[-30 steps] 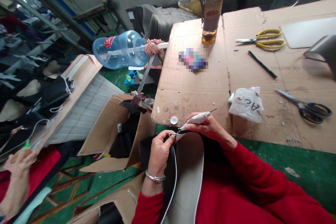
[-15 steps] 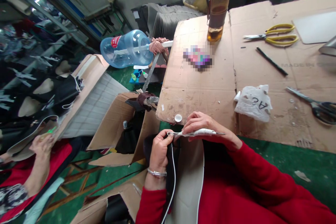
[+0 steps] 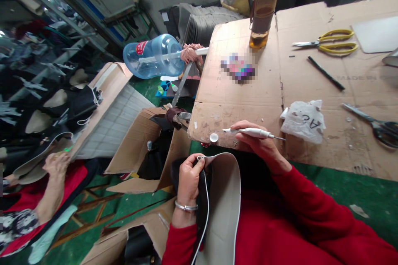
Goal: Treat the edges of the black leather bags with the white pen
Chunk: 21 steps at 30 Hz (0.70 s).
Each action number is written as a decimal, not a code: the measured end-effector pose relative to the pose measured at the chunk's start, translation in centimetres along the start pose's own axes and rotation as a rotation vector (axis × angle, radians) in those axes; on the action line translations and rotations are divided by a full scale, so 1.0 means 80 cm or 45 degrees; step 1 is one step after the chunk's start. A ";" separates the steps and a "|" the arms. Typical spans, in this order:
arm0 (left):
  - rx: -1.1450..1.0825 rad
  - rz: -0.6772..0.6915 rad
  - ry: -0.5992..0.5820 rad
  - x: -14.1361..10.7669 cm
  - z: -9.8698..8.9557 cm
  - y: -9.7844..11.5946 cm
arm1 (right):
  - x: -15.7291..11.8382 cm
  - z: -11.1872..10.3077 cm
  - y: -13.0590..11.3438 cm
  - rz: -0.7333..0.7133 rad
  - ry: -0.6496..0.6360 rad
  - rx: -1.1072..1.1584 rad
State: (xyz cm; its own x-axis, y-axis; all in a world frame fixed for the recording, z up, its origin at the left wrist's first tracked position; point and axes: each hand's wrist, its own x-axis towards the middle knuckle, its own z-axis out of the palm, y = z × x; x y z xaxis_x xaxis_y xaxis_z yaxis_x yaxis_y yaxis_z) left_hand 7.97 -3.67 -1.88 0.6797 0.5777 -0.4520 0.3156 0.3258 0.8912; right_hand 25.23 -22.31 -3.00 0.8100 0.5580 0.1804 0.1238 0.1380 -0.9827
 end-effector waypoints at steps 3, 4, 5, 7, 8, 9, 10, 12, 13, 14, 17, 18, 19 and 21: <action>0.058 0.029 -0.037 -0.003 -0.005 -0.002 | 0.001 0.001 -0.002 -0.002 0.070 0.010; 0.082 0.038 -0.045 -0.004 -0.006 -0.002 | 0.001 0.002 -0.002 0.001 0.088 0.002; 0.106 0.048 -0.053 -0.005 -0.008 -0.002 | 0.001 0.002 -0.002 0.003 0.099 -0.010; 0.147 0.065 -0.071 -0.007 -0.011 -0.002 | 0.001 0.002 -0.002 0.004 0.115 -0.044; 0.160 0.073 -0.078 -0.008 -0.012 -0.002 | 0.001 0.002 -0.002 0.001 0.119 -0.062; 0.169 0.080 -0.083 -0.009 -0.014 -0.002 | 0.001 0.002 -0.001 -0.005 0.123 -0.078; 0.173 0.086 -0.085 -0.009 -0.015 -0.003 | 0.001 0.002 0.000 -0.011 0.126 -0.093; 0.158 0.090 -0.073 -0.010 -0.020 -0.005 | 0.000 0.001 0.002 -0.021 0.139 -0.119; 0.134 0.086 -0.058 -0.010 -0.024 -0.006 | -0.001 0.001 0.003 -0.022 0.142 -0.131; 0.097 0.082 -0.040 -0.011 -0.028 -0.008 | -0.001 0.001 0.004 -0.020 0.148 -0.142; -0.057 0.093 0.062 -0.015 -0.045 -0.013 | -0.004 0.001 0.004 -0.013 0.182 -0.198; -0.106 0.105 0.110 -0.017 -0.052 -0.014 | -0.005 0.002 0.003 -0.015 0.201 -0.220; -0.152 0.117 0.164 -0.019 -0.060 -0.014 | -0.006 0.002 0.003 -0.016 0.219 -0.244; -0.235 0.134 0.282 -0.023 -0.080 -0.012 | -0.009 0.002 0.002 -0.013 0.246 -0.293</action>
State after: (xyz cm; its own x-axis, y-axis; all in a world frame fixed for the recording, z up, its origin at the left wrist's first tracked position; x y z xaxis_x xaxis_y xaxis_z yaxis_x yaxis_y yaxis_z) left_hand 2.18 -0.21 -2.14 0.5347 0.7581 -0.3734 0.1119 0.3744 0.9205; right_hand 24.58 -22.56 -3.27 0.8994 0.3885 0.2002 0.2412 -0.0591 -0.9687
